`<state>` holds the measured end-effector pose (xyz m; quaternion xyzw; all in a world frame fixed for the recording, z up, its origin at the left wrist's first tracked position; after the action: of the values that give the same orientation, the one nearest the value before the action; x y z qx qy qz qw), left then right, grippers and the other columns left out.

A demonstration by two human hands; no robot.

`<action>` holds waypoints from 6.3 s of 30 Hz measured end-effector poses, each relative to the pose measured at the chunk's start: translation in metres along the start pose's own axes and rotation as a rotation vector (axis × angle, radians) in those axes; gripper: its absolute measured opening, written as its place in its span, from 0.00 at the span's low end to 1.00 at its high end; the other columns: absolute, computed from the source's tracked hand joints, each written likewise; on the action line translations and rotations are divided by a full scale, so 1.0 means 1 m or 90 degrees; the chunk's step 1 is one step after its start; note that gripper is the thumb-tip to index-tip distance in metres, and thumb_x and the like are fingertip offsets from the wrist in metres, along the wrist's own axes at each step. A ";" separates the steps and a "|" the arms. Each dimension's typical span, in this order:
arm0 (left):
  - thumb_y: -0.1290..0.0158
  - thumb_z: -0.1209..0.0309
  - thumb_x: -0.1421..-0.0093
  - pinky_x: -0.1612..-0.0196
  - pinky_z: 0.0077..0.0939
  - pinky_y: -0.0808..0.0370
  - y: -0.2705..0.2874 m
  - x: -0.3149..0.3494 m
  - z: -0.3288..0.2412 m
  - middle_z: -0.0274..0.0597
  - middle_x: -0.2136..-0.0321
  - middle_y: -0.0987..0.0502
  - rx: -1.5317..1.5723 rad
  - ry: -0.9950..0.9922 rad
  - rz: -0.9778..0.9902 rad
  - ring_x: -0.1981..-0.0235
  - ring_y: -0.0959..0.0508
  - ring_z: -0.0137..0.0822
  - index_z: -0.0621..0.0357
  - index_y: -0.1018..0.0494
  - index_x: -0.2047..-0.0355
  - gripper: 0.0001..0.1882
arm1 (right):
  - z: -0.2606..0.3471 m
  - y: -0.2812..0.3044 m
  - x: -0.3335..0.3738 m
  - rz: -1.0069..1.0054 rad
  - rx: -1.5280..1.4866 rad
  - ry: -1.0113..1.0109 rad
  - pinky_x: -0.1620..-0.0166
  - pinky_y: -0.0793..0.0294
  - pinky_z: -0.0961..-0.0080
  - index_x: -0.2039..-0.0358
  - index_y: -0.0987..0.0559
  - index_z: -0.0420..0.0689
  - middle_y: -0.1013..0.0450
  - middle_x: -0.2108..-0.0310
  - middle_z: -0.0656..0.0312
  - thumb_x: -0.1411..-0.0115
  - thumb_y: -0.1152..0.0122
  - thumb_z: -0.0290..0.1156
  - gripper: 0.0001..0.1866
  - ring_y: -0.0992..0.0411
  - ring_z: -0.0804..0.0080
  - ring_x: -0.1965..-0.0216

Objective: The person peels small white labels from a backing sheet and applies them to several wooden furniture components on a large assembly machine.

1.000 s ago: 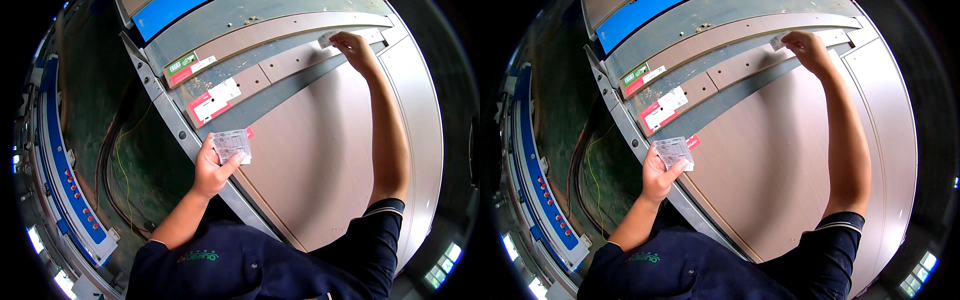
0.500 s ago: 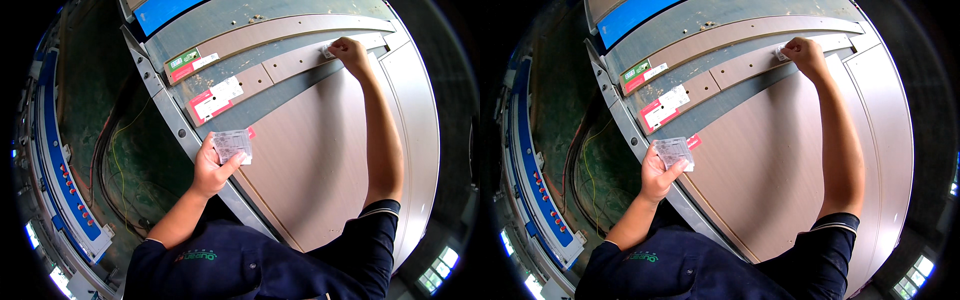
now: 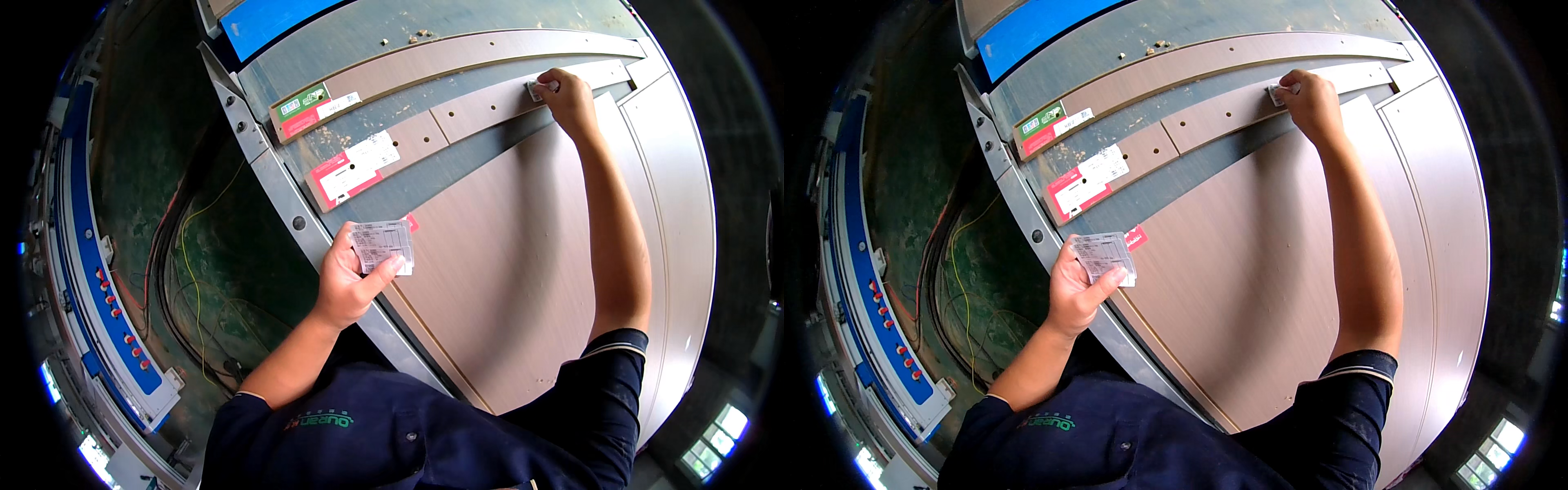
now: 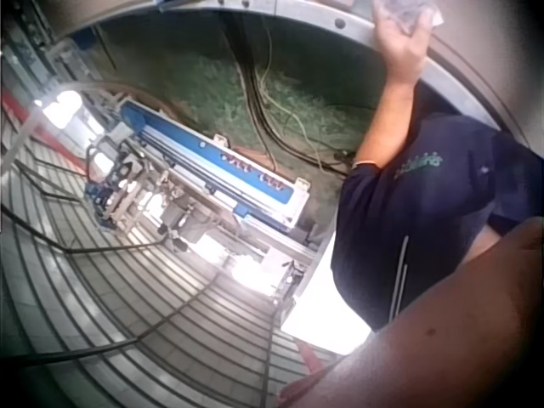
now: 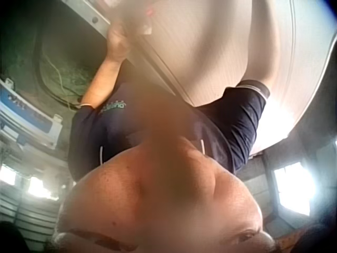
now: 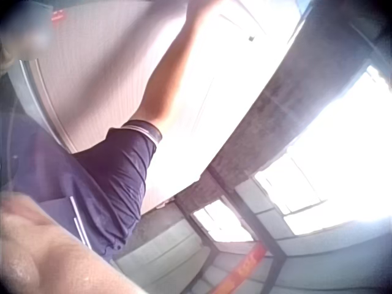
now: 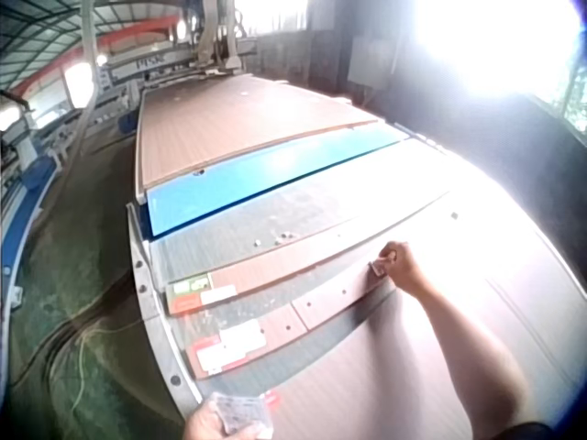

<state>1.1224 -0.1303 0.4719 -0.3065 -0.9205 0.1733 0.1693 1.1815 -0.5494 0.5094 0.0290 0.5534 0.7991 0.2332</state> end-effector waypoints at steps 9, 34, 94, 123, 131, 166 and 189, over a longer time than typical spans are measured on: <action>0.43 0.82 0.42 0.52 0.24 0.24 0.001 0.000 0.003 0.38 0.60 0.22 0.010 0.007 0.005 0.59 0.21 0.27 0.59 0.34 0.54 0.17 | -0.021 0.003 0.002 0.016 0.107 -0.165 0.47 0.28 0.62 0.46 0.27 0.40 0.24 0.52 0.44 0.51 0.27 0.50 0.38 0.26 0.50 0.49; 0.42 0.82 0.43 0.52 0.25 0.25 0.000 0.002 0.001 0.38 0.60 0.21 0.004 -0.007 0.011 0.59 0.21 0.28 0.58 0.33 0.54 0.18 | -0.045 -0.010 0.004 -0.043 0.065 -0.255 0.46 0.32 0.59 0.48 0.25 0.43 0.24 0.52 0.47 0.48 0.32 0.57 0.36 0.27 0.52 0.48; 0.50 0.68 0.31 0.58 0.25 0.21 0.003 0.002 0.001 0.35 0.59 0.22 -0.030 -0.150 0.012 0.62 0.21 0.25 0.58 0.33 0.47 0.14 | 0.150 0.022 0.217 0.021 -0.450 0.035 0.60 0.28 0.76 0.58 0.21 0.39 0.28 0.67 0.61 0.42 0.39 0.25 0.11 0.29 0.74 0.66; 0.61 0.65 0.32 0.46 0.41 0.24 -0.161 0.195 -0.060 0.54 0.51 0.23 0.010 -0.046 0.252 0.53 0.20 0.46 0.67 0.38 0.41 0.23 | 0.180 0.168 0.423 -0.111 -0.680 0.036 0.55 0.28 0.78 0.56 0.22 0.36 0.25 0.65 0.61 0.38 0.40 0.26 0.11 0.29 0.76 0.61; 0.61 0.64 0.32 0.45 0.40 0.24 -0.168 0.215 -0.064 0.54 0.52 0.23 -0.008 -0.038 0.256 0.54 0.19 0.47 0.69 0.38 0.41 0.24 | 0.209 0.191 0.437 -0.196 -0.525 0.138 0.61 0.28 0.77 0.56 0.22 0.37 0.28 0.71 0.61 0.45 0.35 0.20 0.14 0.30 0.75 0.68; 0.57 0.67 0.30 0.45 0.24 0.31 -0.168 0.218 -0.047 0.40 0.55 0.23 -0.068 -0.093 0.250 0.53 0.25 0.26 0.66 0.30 0.46 0.18 | 0.215 0.174 0.451 -0.240 -0.351 0.174 0.65 0.26 0.73 0.55 0.22 0.42 0.27 0.71 0.59 0.52 0.28 0.19 0.22 0.28 0.69 0.70; 0.50 0.66 0.32 0.54 0.20 0.26 -0.162 0.211 -0.040 0.38 0.63 0.20 -0.020 -0.070 0.199 0.62 0.23 0.24 0.66 0.24 0.53 0.16 | 0.207 0.162 0.456 -0.203 -0.513 0.049 0.61 0.25 0.78 0.58 0.22 0.37 0.24 0.70 0.59 0.48 0.30 0.19 0.16 0.27 0.75 0.69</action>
<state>0.8980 -0.1125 0.6191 -0.4387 -0.8721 0.1998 0.0847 0.7836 -0.2293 0.6381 -0.1802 0.2030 0.9058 0.3252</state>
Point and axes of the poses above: each hand's wrist, its own x-axis away from the middle knuckle, its own y-axis out of the back of the hand, z = x × y, the point moved 6 cm from there along -x, towards the middle knuckle
